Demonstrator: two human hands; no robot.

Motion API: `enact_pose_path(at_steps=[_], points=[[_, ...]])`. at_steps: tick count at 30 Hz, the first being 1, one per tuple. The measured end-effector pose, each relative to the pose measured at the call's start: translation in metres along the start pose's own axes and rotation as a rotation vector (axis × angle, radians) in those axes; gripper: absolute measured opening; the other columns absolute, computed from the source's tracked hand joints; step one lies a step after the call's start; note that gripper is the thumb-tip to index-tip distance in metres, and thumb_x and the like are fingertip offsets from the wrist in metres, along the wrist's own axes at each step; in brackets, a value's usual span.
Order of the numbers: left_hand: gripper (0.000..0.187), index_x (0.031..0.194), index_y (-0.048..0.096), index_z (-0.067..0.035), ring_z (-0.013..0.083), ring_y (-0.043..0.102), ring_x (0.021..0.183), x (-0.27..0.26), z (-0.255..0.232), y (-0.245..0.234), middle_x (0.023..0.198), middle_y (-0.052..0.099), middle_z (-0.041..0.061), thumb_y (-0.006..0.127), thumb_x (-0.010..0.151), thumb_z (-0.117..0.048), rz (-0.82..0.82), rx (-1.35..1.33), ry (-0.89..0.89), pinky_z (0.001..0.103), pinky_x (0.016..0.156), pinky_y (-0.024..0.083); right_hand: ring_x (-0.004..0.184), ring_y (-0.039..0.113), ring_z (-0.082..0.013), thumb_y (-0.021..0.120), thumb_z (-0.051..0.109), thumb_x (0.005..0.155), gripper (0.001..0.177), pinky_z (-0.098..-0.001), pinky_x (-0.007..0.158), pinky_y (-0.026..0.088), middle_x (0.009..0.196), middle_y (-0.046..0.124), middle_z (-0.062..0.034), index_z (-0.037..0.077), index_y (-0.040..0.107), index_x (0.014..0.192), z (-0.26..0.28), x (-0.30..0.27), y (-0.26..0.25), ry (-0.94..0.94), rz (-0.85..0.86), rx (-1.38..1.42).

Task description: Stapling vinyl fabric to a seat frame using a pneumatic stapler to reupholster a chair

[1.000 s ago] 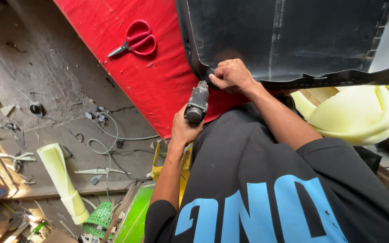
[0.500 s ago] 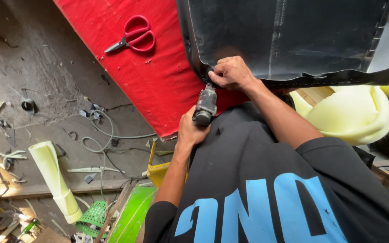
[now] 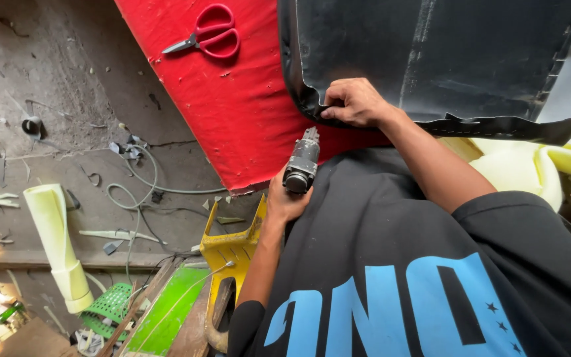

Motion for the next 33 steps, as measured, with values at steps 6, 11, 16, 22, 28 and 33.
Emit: enact_pose_path(at_steps=[6, 11, 16, 22, 28, 33], points=[[0.02, 0.087, 0.063, -0.006, 0.0386, 0.073, 0.081, 0.008, -0.009, 0.013, 0.075, 0.068, 0.019, 0.072, 0.07, -0.011, 0.005, 0.018, -0.073, 0.047, 0.08, 0.057, 0.084, 0.068, -0.0288, 0.084, 0.03, 0.091, 0.022, -0.0407, 0.075, 0.051, 0.079, 0.063, -0.0064, 0.014, 0.07, 0.085, -0.004, 0.001, -0.003, 0.027, -0.018, 0.041], [0.018, 0.085, 0.063, -0.009, 0.035, 0.073, 0.078, 0.021, 0.012, 0.03, 0.071, 0.068, 0.015, 0.072, 0.07, -0.014, 0.016, 0.041, -0.148, 0.046, 0.078, 0.056, 0.086, 0.069, -0.0266, 0.086, 0.035, 0.089, 0.024, -0.0393, 0.076, 0.052, 0.079, 0.062, -0.0039, 0.017, 0.071, 0.085, -0.012, 0.001, 0.002, 0.034, -0.045, 0.043], [0.016, 0.084, 0.064, -0.011, 0.0375, 0.073, 0.077, 0.021, -0.013, 0.03, 0.07, 0.068, 0.015, 0.071, 0.07, -0.013, -0.006, 0.044, -0.102, 0.045, 0.077, 0.058, 0.085, 0.069, -0.0296, 0.086, 0.031, 0.089, 0.022, -0.0416, 0.076, 0.053, 0.08, 0.062, -0.0069, 0.015, 0.072, 0.085, -0.008, 0.004, -0.005, 0.016, -0.076, 0.076], [0.02, 0.087, 0.063, -0.009, 0.0431, 0.073, 0.082, 0.021, -0.032, 0.038, 0.074, 0.069, 0.018, 0.072, 0.071, -0.015, 0.045, 0.067, -0.078, 0.051, 0.076, 0.055, 0.084, 0.069, -0.0299, 0.087, 0.033, 0.089, 0.025, -0.0425, 0.074, 0.053, 0.078, 0.062, -0.0066, 0.015, 0.071, 0.084, -0.01, 0.002, -0.004, 0.004, -0.076, 0.079], [0.019, 0.087, 0.061, -0.007, 0.0414, 0.073, 0.079, 0.01, -0.028, 0.029, 0.072, 0.066, 0.021, 0.071, 0.071, -0.009, 0.013, -0.024, -0.026, 0.043, 0.077, 0.058, 0.086, 0.07, -0.0291, 0.087, 0.033, 0.09, 0.021, -0.0409, 0.076, 0.055, 0.082, 0.066, -0.0064, 0.016, 0.075, 0.089, 0.016, -0.006, -0.022, -0.012, -0.037, 0.002], [0.019, 0.086, 0.061, -0.011, 0.0285, 0.071, 0.071, -0.001, 0.0, 0.036, 0.068, 0.064, 0.012, 0.071, 0.07, -0.011, 0.042, -0.014, -0.12, 0.032, 0.074, 0.056, 0.091, 0.073, -0.028, 0.086, 0.036, 0.079, 0.028, -0.0439, 0.082, 0.058, 0.088, 0.07, -0.0034, 0.016, 0.075, 0.095, 0.023, -0.021, -0.033, 0.162, 0.22, -0.321]])
Point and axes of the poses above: each hand's wrist, its own x-axis towards the middle knuckle, its own y-axis out of the palm, z = x × y, the point moved 4 cm from there along x, towards the middle knuckle
